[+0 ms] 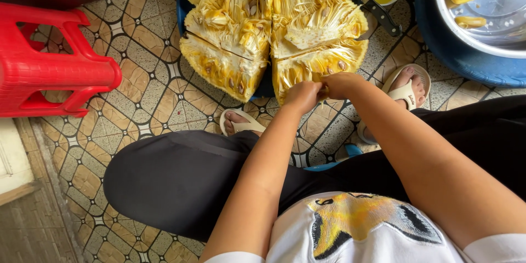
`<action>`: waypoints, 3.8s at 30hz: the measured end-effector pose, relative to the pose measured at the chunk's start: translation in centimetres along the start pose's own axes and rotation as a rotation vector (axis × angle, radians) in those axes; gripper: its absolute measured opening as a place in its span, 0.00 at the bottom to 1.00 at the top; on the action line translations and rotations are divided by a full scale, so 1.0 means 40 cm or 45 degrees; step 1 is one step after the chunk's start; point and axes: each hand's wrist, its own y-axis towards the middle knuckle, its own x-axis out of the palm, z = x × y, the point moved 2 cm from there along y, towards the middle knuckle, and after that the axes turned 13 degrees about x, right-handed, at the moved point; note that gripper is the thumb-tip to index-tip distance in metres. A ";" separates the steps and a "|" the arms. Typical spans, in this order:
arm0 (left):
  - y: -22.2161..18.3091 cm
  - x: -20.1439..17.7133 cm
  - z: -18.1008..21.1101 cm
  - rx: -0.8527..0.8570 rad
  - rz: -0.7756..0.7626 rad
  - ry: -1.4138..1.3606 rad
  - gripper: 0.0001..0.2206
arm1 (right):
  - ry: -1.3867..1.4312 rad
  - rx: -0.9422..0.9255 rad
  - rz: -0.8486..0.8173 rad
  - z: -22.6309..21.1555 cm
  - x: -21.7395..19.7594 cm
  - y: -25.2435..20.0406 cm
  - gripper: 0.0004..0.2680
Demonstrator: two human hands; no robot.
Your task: Extracting fruit bulbs from a jackfruit using a knife and hands
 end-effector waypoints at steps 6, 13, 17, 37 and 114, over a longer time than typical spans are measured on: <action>-0.001 0.014 0.006 0.118 0.030 0.099 0.10 | -0.051 -0.049 -0.006 0.024 0.054 0.078 0.19; -0.009 0.036 -0.027 0.102 0.121 -0.026 0.10 | 0.062 -0.072 -0.007 0.049 0.105 0.142 0.22; -0.023 0.000 -0.005 0.095 0.127 -0.034 0.10 | 0.119 -0.081 -0.002 0.019 0.039 0.056 0.19; -0.118 -0.299 -0.035 0.180 0.863 -1.412 0.11 | 1.578 -0.747 0.030 0.004 -0.255 -0.155 0.10; 0.293 0.067 -0.248 0.571 1.041 0.655 0.05 | 1.471 0.044 0.323 0.063 0.059 0.182 0.09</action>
